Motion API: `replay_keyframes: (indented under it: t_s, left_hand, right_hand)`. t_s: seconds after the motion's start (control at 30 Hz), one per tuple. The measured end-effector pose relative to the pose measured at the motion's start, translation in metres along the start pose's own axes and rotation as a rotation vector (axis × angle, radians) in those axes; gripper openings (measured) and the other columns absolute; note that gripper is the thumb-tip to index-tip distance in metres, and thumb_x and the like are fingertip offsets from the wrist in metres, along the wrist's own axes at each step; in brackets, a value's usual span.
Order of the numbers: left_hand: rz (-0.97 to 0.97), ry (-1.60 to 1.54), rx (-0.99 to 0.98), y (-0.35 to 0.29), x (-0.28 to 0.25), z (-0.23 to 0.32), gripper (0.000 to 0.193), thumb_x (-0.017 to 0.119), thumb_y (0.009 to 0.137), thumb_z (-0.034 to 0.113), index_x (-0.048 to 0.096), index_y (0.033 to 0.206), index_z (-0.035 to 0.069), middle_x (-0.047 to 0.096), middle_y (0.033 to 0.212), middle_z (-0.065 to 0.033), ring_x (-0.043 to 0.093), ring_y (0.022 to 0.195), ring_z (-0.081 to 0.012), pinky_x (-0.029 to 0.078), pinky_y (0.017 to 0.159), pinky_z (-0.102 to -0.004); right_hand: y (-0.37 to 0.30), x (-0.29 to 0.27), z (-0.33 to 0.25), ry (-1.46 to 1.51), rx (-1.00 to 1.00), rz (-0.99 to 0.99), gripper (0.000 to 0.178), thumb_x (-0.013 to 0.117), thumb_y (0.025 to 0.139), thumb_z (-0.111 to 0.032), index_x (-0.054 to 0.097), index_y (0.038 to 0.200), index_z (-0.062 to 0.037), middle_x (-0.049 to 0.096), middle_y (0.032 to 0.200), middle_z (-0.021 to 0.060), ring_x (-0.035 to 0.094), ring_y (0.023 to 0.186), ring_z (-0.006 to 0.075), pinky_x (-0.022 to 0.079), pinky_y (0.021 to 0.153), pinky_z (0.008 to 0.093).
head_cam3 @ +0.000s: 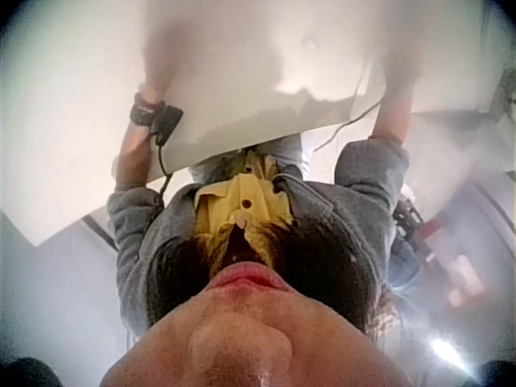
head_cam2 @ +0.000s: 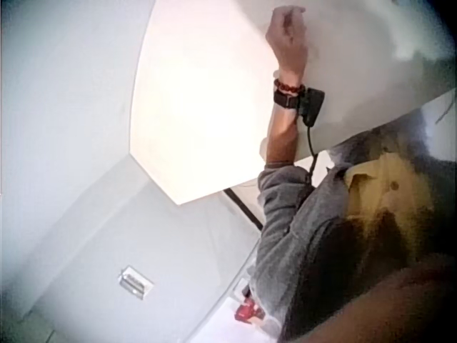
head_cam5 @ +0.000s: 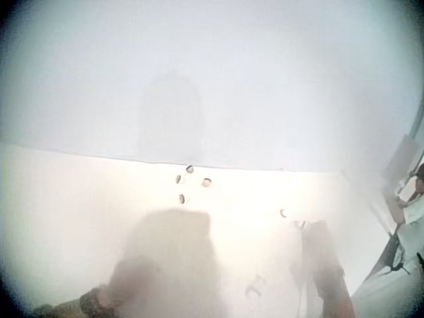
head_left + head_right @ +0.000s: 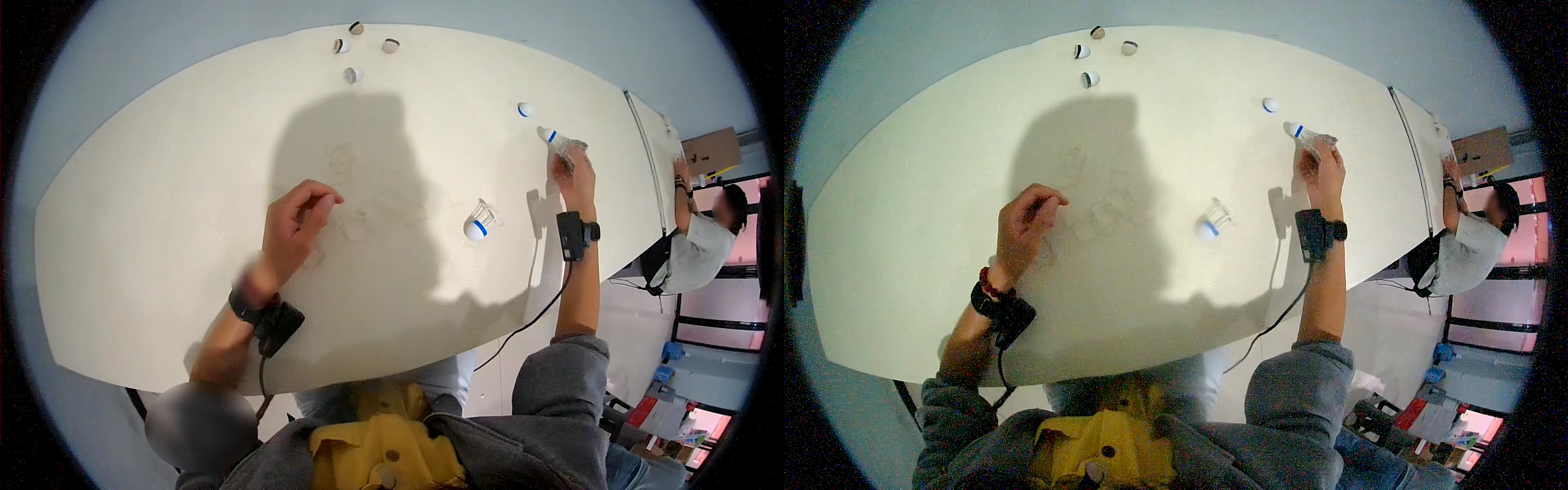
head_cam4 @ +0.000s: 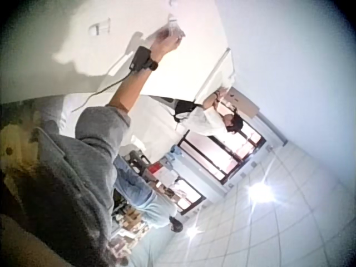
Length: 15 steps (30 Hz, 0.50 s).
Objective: The person assembles badminton shuttlecocks by placing feathers into a circular base and securing them with a cap and adhesive strip.
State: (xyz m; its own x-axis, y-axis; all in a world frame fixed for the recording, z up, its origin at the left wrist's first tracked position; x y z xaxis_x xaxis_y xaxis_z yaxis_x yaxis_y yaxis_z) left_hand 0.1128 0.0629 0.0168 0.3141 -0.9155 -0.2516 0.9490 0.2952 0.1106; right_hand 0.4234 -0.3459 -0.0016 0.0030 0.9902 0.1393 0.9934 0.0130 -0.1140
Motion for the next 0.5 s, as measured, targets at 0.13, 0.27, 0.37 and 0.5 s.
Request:
replay_keyframes:
  t_s: [0.13,0.27,0.37,0.5]
  left_hand:
    - [-0.019,0.010,-0.005,-0.002,0.002,-0.005,0.018,0.053,0.094,0.019,0.062,0.090,0.003,0.059,0.082,0.0007,0.044,0.065,-0.0060,0.038,0.059,-0.0208]
    - [-0.025,-0.020,-0.058,0.000,0.006,-0.005,0.019,0.053,0.094,0.020,0.063,0.091,0.003,0.058,0.081,0.0012,0.044,0.065,-0.0059,0.037,0.059,-0.0209]
    - [-0.028,0.057,-0.035,0.001,0.004,-0.002,0.019,0.053,0.094,0.020,0.063,0.091,0.004,0.058,0.080,0.0021,0.043,0.065,-0.0054,0.037,0.058,-0.0209]
    - [-0.035,0.011,0.009,0.005,0.009,0.002,0.019,0.053,0.094,0.020,0.063,0.091,0.004,0.058,0.079,0.0024,0.043,0.064,-0.0052,0.037,0.058,-0.0209]
  right_hand:
    - [0.010,0.007,0.003,-0.131,-0.088,0.153,0.038,0.061,0.089,-0.020,0.046,0.117,0.0018,0.058,0.083,0.0059,0.057,0.064,0.0124,0.047,0.053,0.0238]
    - [0.045,-0.004,0.000,-0.388,-0.315,0.255,0.069,0.059,0.089,-0.023,0.022,0.137,0.0098,0.062,0.101,0.0156,0.059,0.089,0.0196,0.048,0.080,0.0301]
    - [0.046,-0.020,0.008,-0.312,-0.247,0.410,0.076,0.060,0.087,-0.025,0.016,0.139,0.0100,0.057,0.115,0.0199,0.054,0.103,0.0247,0.041,0.093,0.0327]
    - [0.051,-0.042,0.005,-0.432,-0.203,0.156,0.063,0.057,0.088,-0.018,0.027,0.138,0.0052,0.051,0.126,0.0180,0.049,0.114,0.0273,0.041,0.095,0.0322]
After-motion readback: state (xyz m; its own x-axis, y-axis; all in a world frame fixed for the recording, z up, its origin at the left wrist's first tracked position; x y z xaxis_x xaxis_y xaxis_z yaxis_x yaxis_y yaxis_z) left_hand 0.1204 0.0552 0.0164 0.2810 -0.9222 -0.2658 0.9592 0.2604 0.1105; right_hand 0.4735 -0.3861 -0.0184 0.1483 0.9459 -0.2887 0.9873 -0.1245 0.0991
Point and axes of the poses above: each hand's wrist, its own y-axis towards the middle knuckle, its own x-axis out of the palm, z = x × y, the point moved 10 cm from there along y, towards the middle knuckle
